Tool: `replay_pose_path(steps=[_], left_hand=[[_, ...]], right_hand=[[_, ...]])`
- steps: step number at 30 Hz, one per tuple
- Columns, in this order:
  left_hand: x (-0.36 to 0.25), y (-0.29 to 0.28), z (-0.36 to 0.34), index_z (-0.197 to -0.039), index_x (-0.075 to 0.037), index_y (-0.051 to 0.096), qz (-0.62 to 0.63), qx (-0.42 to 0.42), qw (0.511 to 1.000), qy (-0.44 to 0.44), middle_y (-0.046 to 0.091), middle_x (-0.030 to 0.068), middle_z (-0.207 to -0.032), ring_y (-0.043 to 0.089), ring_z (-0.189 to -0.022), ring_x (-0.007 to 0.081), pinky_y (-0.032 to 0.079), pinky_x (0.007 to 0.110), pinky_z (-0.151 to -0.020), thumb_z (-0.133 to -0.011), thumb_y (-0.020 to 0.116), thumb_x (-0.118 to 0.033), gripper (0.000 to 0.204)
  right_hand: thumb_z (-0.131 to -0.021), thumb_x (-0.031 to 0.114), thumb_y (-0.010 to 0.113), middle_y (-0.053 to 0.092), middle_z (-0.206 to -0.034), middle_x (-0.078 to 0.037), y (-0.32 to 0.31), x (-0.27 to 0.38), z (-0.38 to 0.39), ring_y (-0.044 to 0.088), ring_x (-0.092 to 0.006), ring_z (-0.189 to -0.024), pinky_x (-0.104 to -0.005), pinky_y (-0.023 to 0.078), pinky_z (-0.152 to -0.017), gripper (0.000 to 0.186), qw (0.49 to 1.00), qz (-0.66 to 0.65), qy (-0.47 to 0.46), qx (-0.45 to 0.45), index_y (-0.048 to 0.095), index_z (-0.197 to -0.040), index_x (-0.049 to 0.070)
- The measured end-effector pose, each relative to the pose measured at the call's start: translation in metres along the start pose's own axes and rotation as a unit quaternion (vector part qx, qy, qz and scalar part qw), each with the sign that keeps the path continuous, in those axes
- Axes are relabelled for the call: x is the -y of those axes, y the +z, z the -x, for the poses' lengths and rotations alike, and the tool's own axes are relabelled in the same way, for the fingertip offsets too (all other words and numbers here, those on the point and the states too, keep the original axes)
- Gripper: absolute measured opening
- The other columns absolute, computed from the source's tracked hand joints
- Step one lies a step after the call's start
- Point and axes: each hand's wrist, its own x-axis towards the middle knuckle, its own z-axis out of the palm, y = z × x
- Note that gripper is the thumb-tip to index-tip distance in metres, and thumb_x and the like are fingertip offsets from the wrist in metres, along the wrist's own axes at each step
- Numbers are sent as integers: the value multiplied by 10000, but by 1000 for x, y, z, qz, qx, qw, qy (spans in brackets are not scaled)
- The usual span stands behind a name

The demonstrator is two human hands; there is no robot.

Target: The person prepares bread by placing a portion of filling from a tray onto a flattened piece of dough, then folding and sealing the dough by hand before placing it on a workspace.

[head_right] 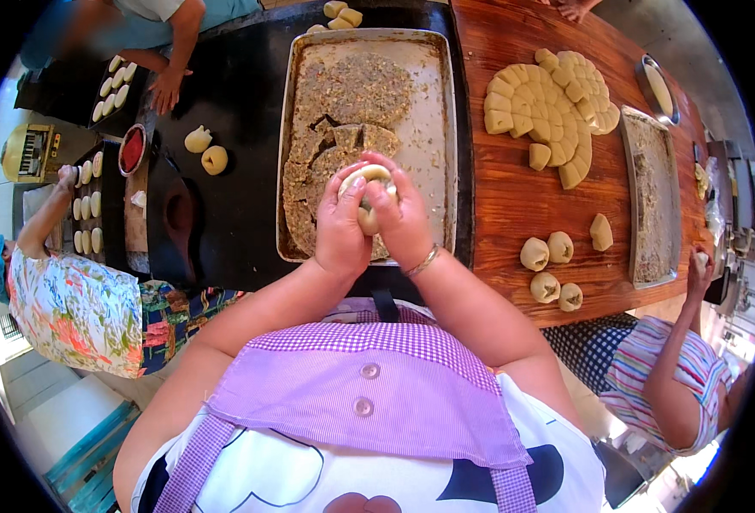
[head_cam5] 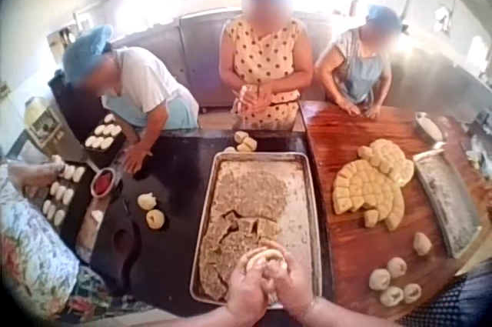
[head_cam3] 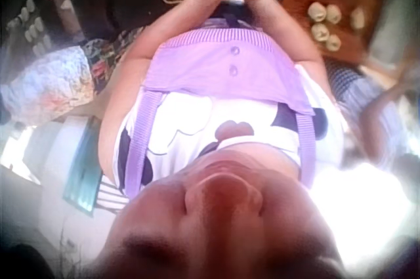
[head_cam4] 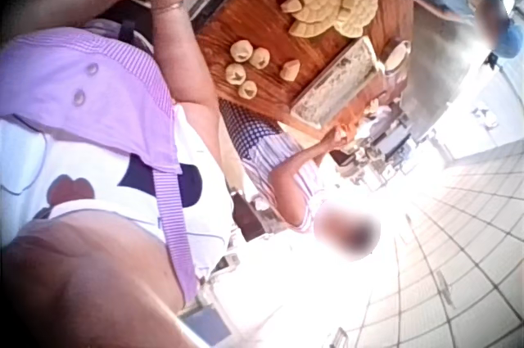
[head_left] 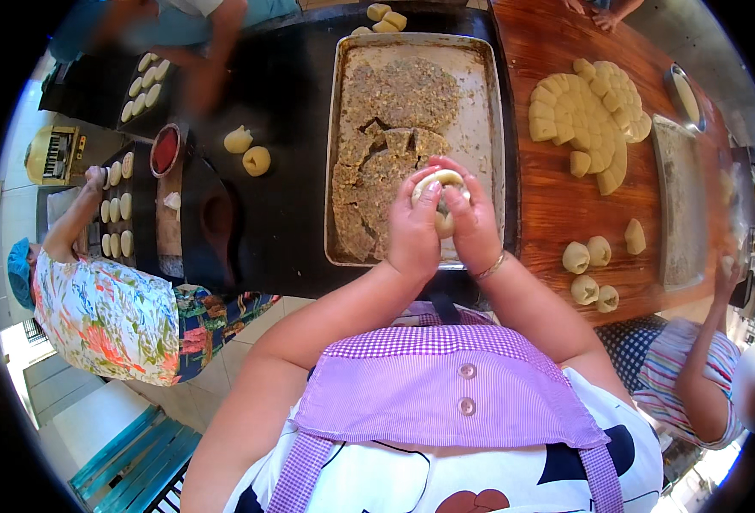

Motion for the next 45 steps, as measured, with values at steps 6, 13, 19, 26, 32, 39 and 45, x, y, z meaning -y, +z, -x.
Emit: replay_pose_path(steps=[6,13,19,26,32,39,45], left_hand=[[6,-2,-25,-1125,-1,573,-243,44,952,179,568,149,-1203,547,-1115,227,425,340,-993,-986,531,-201,247],[-20,-10,-30,-1297,-21,462,-108,143,983,28,494,112,-1270,464,-1207,212,358,343,-1056,-987,531,-400,495],[-12,4,-17,-1150,-36,552,-207,100,957,179,555,146,-1213,530,-1152,258,391,376,-1030,-1020,448,-218,246],[-28,3,-34,-1228,-27,554,-218,182,948,144,552,167,-1248,520,-1195,246,395,367,-1036,-1002,512,-321,373],[-44,2,-31,-1302,-33,531,-122,200,969,-75,584,98,-1234,519,-1181,170,416,329,-1011,-955,612,-360,483],[-41,-3,-37,-1137,-21,633,-268,234,932,69,586,137,-1174,560,-1122,263,409,344,-1013,-939,620,-293,337],[-41,-8,-34,-1189,9,577,-451,291,808,242,568,175,-1220,542,-1142,328,423,402,-1000,-857,710,-345,503]], right_hand=[[-1007,234,501,629,-1148,-86,13,-7,-3,582,-142,-1034,-283,465,-923,342,989,59,-48,-123,558,-1243,-8],[-1005,321,523,504,-1310,-120,2,9,-12,507,-178,-1183,-324,413,-1015,491,998,-53,24,-2,392,-1365,14],[-925,239,651,500,-1196,-168,-7,11,-8,517,-263,-1107,-382,417,-971,356,964,203,-171,-15,474,-1154,33],[-992,274,518,516,-1080,-164,0,19,-19,516,-258,-1013,-382,415,-924,240,946,256,-186,-64,519,-1024,36],[-1049,383,351,518,-1173,-132,-8,32,-27,445,-248,-1189,-353,325,-1054,404,981,182,-54,-33,545,-1133,38],[-944,540,538,597,-1180,-56,-6,33,-14,619,-180,-1059,-349,517,-909,539,928,-238,286,-19,523,-1268,108],[-970,557,471,546,-1222,-69,-5,8,-7,553,-184,-1141,-331,474,-970,581,952,-204,227,-25,471,-1318,92]])
